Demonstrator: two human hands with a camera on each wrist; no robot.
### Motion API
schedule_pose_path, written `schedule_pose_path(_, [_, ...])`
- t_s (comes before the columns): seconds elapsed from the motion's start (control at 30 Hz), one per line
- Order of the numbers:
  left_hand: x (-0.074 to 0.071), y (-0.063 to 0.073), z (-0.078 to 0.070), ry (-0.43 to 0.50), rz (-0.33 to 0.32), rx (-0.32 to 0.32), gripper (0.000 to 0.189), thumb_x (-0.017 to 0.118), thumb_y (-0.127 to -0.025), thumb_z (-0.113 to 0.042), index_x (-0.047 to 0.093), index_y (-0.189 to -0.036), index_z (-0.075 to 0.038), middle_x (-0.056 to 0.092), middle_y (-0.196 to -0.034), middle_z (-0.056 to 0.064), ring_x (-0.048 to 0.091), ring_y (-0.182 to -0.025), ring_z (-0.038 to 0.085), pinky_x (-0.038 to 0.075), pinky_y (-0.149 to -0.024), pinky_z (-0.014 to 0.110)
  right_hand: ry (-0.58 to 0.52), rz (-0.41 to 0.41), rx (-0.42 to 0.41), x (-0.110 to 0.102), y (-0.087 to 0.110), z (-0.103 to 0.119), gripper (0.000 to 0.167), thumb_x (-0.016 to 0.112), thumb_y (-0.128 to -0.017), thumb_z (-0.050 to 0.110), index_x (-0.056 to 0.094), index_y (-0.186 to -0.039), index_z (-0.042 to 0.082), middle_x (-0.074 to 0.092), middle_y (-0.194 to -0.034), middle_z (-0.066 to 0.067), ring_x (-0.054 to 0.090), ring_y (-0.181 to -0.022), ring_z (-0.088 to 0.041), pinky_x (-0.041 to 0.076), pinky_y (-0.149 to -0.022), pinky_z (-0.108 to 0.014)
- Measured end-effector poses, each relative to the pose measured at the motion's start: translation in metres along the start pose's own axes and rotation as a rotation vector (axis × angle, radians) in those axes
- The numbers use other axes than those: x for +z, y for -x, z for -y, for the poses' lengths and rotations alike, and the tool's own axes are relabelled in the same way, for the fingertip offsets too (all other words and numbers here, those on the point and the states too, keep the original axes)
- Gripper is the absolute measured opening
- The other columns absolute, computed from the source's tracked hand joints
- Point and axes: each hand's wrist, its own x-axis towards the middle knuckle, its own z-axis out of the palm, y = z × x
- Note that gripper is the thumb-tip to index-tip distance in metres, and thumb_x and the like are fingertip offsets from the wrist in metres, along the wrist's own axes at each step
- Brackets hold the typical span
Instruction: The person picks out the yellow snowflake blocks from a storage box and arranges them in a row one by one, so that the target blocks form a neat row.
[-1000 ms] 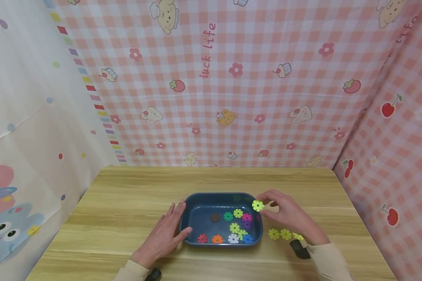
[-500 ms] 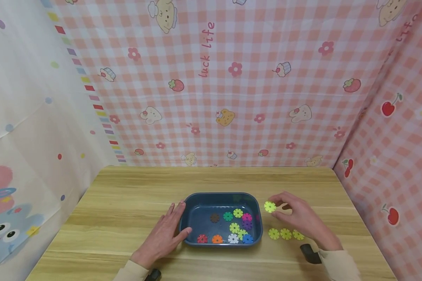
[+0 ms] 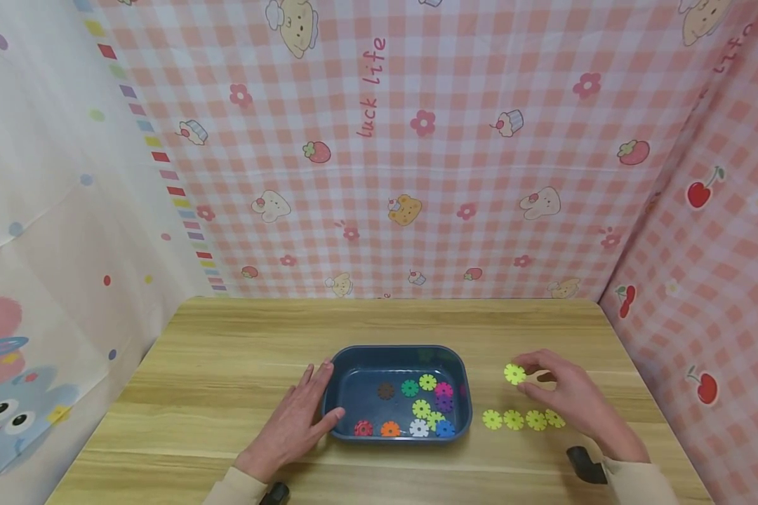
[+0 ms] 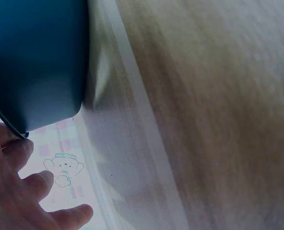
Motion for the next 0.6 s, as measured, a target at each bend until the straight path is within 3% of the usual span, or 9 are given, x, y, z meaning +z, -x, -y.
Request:
schedule_pose_path(0.23, [0.000,0.000,0.000,-0.002,-0.010,0.006,0.081,0.054,-0.103,-0.055,0.027,-0.165,-0.009,0.026,-0.170,0.009,0.020,-0.156,0.038,0.028,-0.117,0.069,-0.013,-0.005,0.001,-0.010,0.011,-0.014,0.029,0.076,-0.095,0.009,0.071,-0.123,0.008,0.070,-0.117,-0.005,0.061,-0.102,0.003,0.059,-0.082,-0.029])
schedule_pose_path(0.6, [0.000,0.000,0.000,0.000,0.000,-0.001,0.081,0.053,-0.104,-0.056,0.027,-0.165,-0.009,0.025,-0.170,0.010,0.019,-0.156,0.038,0.028,-0.117,0.069,-0.036,0.017,0.014,-0.017,0.026,-0.043,0.028,0.075,-0.094,0.002,0.070,-0.121,0.003,0.068,-0.114,0.003,0.060,-0.099,0.006,0.057,-0.075,-0.023])
